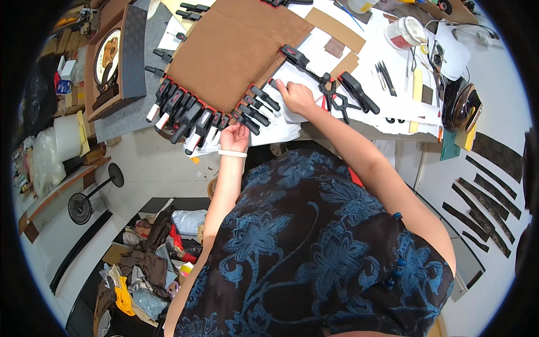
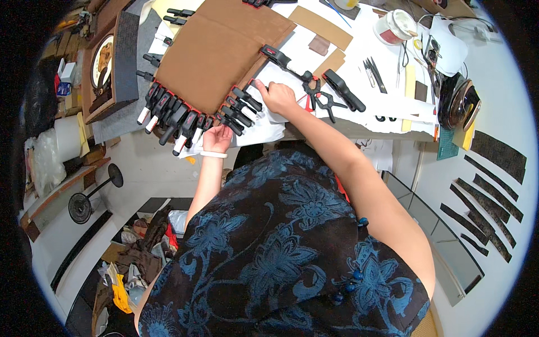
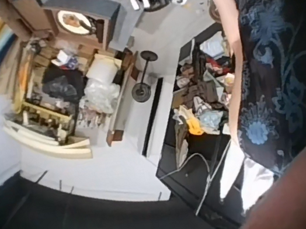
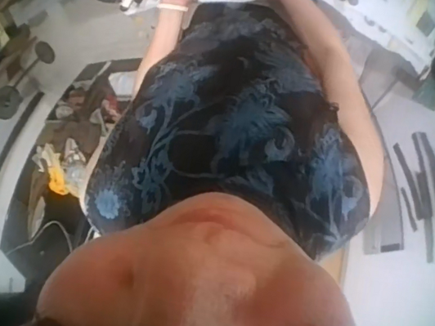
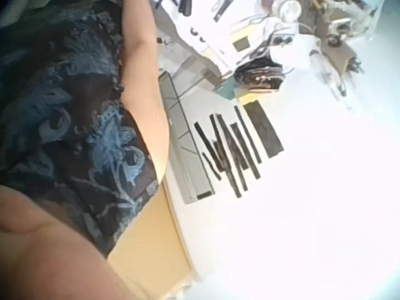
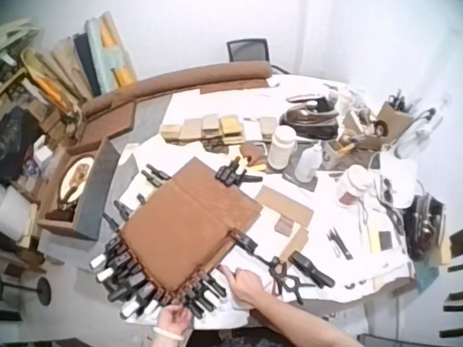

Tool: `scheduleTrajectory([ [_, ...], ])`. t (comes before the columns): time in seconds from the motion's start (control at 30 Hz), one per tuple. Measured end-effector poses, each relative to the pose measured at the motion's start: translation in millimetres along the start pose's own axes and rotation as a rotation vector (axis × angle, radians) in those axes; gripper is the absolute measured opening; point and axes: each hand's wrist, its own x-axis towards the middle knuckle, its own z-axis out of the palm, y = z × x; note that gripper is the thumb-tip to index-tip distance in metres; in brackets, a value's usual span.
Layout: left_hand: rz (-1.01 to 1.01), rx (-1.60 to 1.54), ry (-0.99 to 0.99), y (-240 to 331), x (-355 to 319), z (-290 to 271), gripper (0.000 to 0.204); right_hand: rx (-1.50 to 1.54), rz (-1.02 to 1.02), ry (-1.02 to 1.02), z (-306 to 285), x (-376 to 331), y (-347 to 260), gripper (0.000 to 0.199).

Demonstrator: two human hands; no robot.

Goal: The person assembles a craft project by attaching numerous clamps to the edges of a large brown board. They repeatedly bend down to retrieve clamps from the floor and place them onto the board, securing smaller pieces of material to the main surface.

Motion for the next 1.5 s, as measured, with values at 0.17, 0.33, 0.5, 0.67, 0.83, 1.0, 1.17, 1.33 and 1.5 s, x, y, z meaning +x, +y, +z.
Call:
scheduleTrajectory([
  [0.17,-0.075,-0.047,0.102,6,-8,8,0.017,0.045,-0.020,0.000,22,8,-10,0.081],
  [0.33,-0.087,-0.024,0.127,10,-8,6,0.021,0.056,-0.033,-0.014,31,13,-21,0.077],
  [0.5,-0.077,0.008,0.130,7,-17,12,0.027,0.081,0.004,0.020,36,17,-24,0.079],
  [0.67,-0.142,-0.001,0.114,15,-12,14,0.023,-0.040,-0.016,0.209,34,9,-30,0.076],
  [0.83,-0.164,-0.037,0.200,18,-20,23,0.020,0.066,-0.236,0.445,-18,-33,24,0.025],
  [1.0,-0.150,0.000,0.160,19,-16,19,0.023,-0.294,0.100,0.476,-62,-75,77,0.043],
  [1.17,-0.175,0.022,0.164,23,-14,21,0.022,-0.386,0.289,0.402,-51,-59,62,0.078],
  [1.33,-0.162,0.016,0.144,25,-6,14,0.023,-0.414,0.446,0.263,-39,-48,50,0.089],
  [1.5,-0.173,-0.005,0.163,25,-6,17,0.023,-0.324,0.453,0.296,-44,-43,59,0.068],
])
